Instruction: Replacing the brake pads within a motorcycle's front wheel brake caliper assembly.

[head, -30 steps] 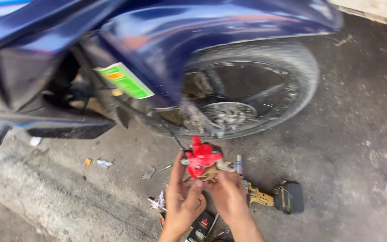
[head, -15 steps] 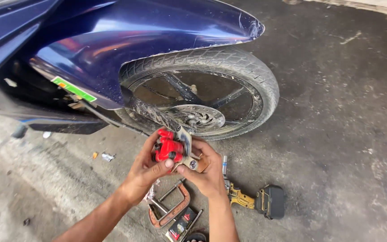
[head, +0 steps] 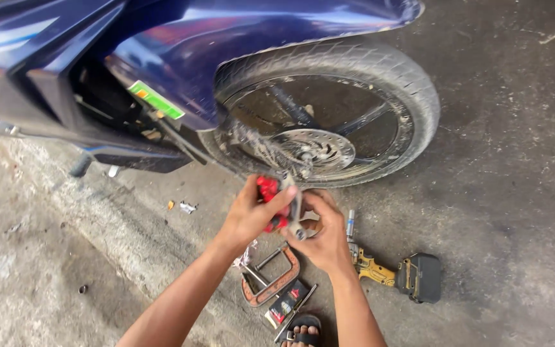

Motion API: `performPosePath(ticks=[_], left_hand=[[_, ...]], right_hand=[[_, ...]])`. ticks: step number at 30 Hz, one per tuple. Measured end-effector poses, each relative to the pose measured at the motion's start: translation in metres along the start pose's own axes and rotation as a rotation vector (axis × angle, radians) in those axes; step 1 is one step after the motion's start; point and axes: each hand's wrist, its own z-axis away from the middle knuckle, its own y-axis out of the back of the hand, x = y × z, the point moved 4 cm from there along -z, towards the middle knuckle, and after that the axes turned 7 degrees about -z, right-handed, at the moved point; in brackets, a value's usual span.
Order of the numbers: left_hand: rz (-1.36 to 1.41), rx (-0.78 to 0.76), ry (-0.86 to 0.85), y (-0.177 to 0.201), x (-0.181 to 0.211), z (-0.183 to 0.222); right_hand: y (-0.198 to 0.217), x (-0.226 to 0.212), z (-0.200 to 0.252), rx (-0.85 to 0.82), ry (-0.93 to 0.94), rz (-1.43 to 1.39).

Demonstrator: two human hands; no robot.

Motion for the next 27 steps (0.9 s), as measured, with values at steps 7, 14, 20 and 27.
performPosePath(ticks=[7, 14, 20, 27], left_hand=[[0.519, 0.198, -0.032, -0.029, -0.061, -0.058], [1.083, 0.136, -0.232, -0.034, -0.043, -0.052], [1.265, 0.025, -0.259, -0.029, -0.028, -0.024], [1.385, -0.101, -0.225, -0.024, -0.015, -0.009]], right_hand=[[-0.037, -0.038, 0.009, 0.043, 0.142, 0.413], [-0.043, -0.057, 0.026, 0.244, 0.614, 0.653], [-0.048, -0.076, 0.035, 0.197, 0.789, 0.818], [-0.058, -0.092, 0.040, 0.091, 0.554, 0.733]])
